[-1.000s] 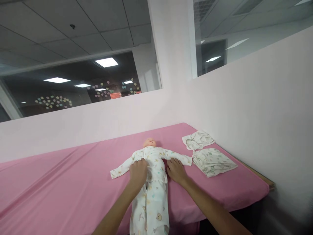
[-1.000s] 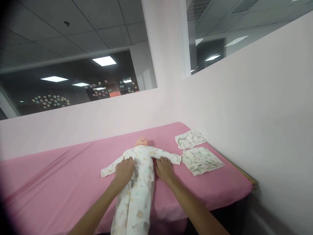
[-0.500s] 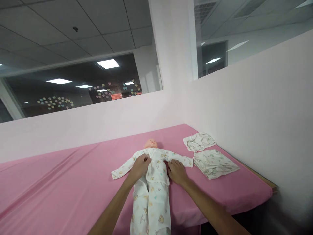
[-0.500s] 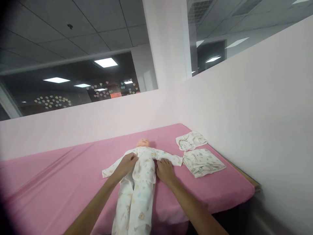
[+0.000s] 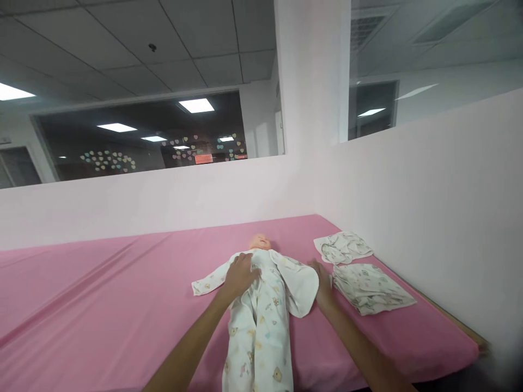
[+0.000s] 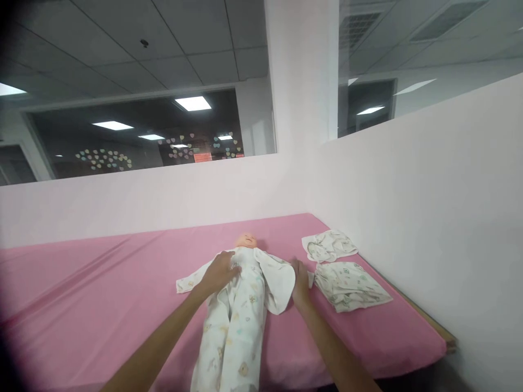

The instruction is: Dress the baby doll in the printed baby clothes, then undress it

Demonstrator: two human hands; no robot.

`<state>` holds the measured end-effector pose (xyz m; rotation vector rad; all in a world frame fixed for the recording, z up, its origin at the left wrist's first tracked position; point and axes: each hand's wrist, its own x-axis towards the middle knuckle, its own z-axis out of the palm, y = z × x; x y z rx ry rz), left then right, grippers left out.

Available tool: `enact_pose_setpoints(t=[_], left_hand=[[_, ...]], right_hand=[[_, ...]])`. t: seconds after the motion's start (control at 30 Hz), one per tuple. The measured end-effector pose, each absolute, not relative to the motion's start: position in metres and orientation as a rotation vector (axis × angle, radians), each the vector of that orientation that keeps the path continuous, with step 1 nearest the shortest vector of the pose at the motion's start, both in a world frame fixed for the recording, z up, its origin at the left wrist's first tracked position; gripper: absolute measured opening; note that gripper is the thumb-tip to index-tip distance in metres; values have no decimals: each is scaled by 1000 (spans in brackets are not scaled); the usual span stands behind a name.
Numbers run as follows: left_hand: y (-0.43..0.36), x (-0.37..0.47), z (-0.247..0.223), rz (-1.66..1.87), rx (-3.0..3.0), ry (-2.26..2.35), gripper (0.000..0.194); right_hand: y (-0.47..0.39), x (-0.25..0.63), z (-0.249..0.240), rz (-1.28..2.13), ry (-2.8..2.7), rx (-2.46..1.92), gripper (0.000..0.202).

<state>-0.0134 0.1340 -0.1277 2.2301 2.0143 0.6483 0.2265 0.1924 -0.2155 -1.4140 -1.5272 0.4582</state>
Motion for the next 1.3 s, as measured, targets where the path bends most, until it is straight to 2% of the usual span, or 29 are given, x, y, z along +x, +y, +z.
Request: enact_pose_setpoints(t=[0.07,0.17,0.33,0.43,0.57,0.73,0.87,1.0,1.17,1.3], left_hand=[[149,-32,-135,640,2151,2131,50],[168,-50,-143,645,2065,2264,50],[187,-70,-159,614,2006,2315,30],[196,-89,-165,633,1985,2332,29],[201,-127,-170,672,1813,2469,35],[196,-164,-185,660,1629,2574,33],[190,-166,-197,703,1601,2602,30],[185,-147,-197,846,1666,2644,33],[185,-109,-195,995,1896,2600,35],[187,-97,-202,931,2013,2547,27]], right_hand=[[198,225,-208,499,-1533,-1386,66],[210,215,-195,492,-1628,-1393,50],[223,191,-183,380,-1864,-1522,25],[225,184,-181,318,-1997,-1551,16],[232,192,-173,237,-2048,-1632,19],[250,223,-158,103,-1926,-1879,31],[249,215,-150,-16,-2008,-1888,29],[239,151,-139,-102,-2226,-1625,35],[235,43,-126,35,-2627,-1229,42],[240,-9,-125,156,-2890,-1206,27]])
